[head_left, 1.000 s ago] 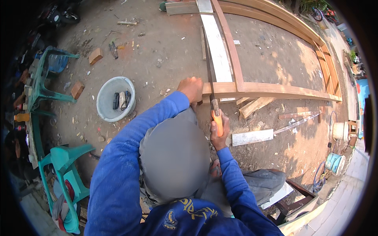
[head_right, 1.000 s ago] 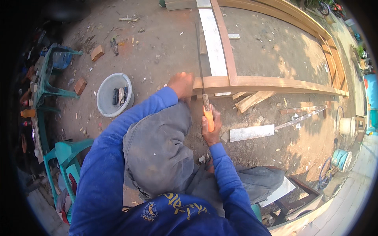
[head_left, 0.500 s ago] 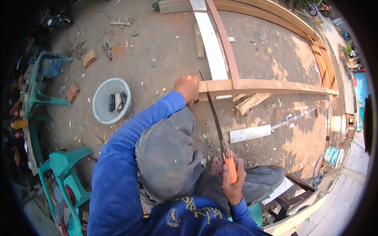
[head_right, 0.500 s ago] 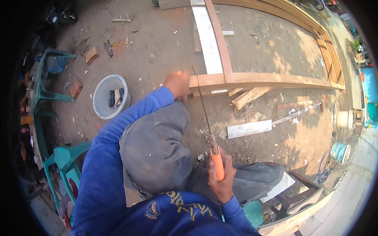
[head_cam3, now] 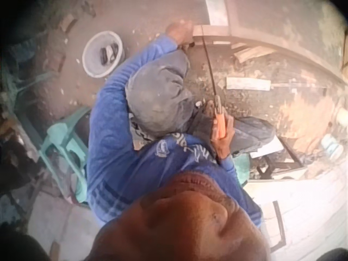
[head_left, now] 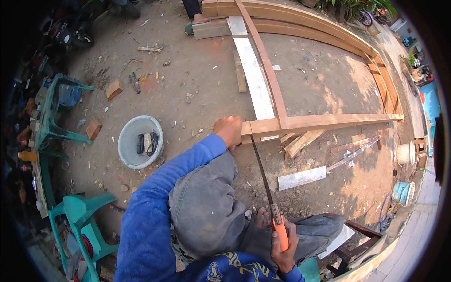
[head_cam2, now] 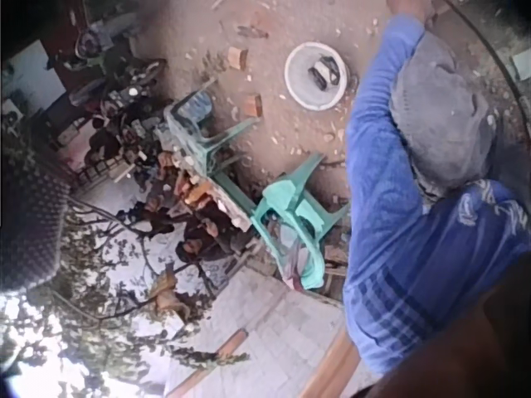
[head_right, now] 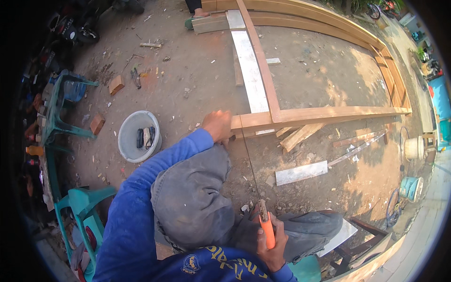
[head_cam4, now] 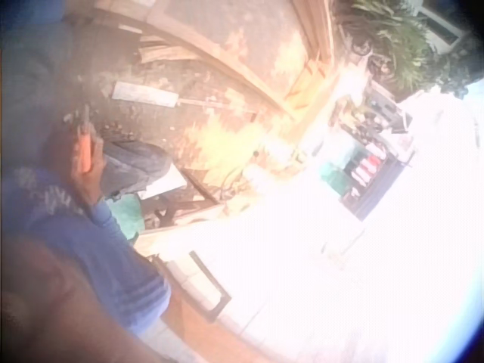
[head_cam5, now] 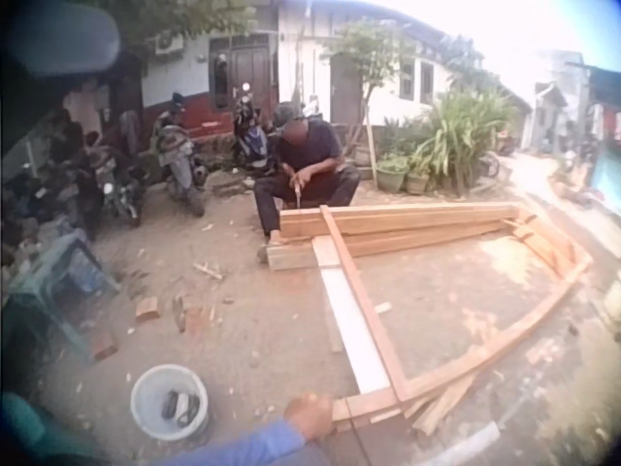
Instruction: The person saws a piece of wood that is part of a larger wooden frame while sitting on the ground.
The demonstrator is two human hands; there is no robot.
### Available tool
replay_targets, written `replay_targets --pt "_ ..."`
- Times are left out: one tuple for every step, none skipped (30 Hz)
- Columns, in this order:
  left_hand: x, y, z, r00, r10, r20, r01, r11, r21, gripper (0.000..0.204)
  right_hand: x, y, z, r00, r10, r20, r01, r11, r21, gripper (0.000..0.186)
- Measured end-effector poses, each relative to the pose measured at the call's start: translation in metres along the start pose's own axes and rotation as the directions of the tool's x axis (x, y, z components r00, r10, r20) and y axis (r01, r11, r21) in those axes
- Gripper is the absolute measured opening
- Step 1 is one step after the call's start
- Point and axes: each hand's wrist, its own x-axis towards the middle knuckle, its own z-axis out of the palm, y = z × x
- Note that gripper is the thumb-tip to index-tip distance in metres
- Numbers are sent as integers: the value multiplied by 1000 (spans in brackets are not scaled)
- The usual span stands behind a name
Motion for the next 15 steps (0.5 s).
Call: replay_targets --pt "3 -2 2 999 25 -25 -25 999 23 44 12 9 11 1000 24 -2 -23 997 77 42" --pt "6 -2 2 999 26 -29 -25 999 31 44 37 23 27 999 47 -3 -46 987 156 42" --pt "4 -5 4 999 28 -37 -27 999 41 43 82 27 46 1000 -19 -22 21 996 82 39" --pt "3 -6 6 998 34 -46 -32 998 52 43 127 41 67 999 42 1 -42 994 104 35" --pt "7 -3 4 998 43 -50 -41 998 40 43 170 53 91 995 -76 -71 88 977 195 32" --pt "7 -5 4 1000 16 -17 -15 999 29 42 191 48 104 988 -112 -104 125 983 130 32" --pt "9 -8 2 1000 -7 11 7 1000 28 41 201 43 111 977 -155 -144 166 984 68 33" --pt "10 -10 1 1000 -8 13 8 1000 28 41 192 41 104 978 -153 -143 164 984 70 33" --pt "5 -19 7 999 -16 37 14 999 41 41 168 37 97 992 -83 -93 92 991 95 33" --pt "6 -25 4 999 -16 41 14 998 62 40 148 30 86 998 -31 -54 37 992 118 33" --pt "3 -26 4 999 -26 43 23 998 62 40 114 26 67 999 41 -11 -39 988 148 35" --pt "-1 -20 6 1000 -11 16 10 999 49 41 71 25 44 992 120 29 -123 979 161 37" --pt "2 -11 2 1000 18 -25 -17 999 36 41 30 28 23 995 102 -2 -100 981 169 40" --pt "4 -4 -4 999 27 -29 -27 999 25 41 5 29 11 996 83 -27 -77 981 180 42" --pt "1 -2 -8 1000 14 -13 -14 1000 21 42 2 28 10 996 86 -18 -81 980 183 42"
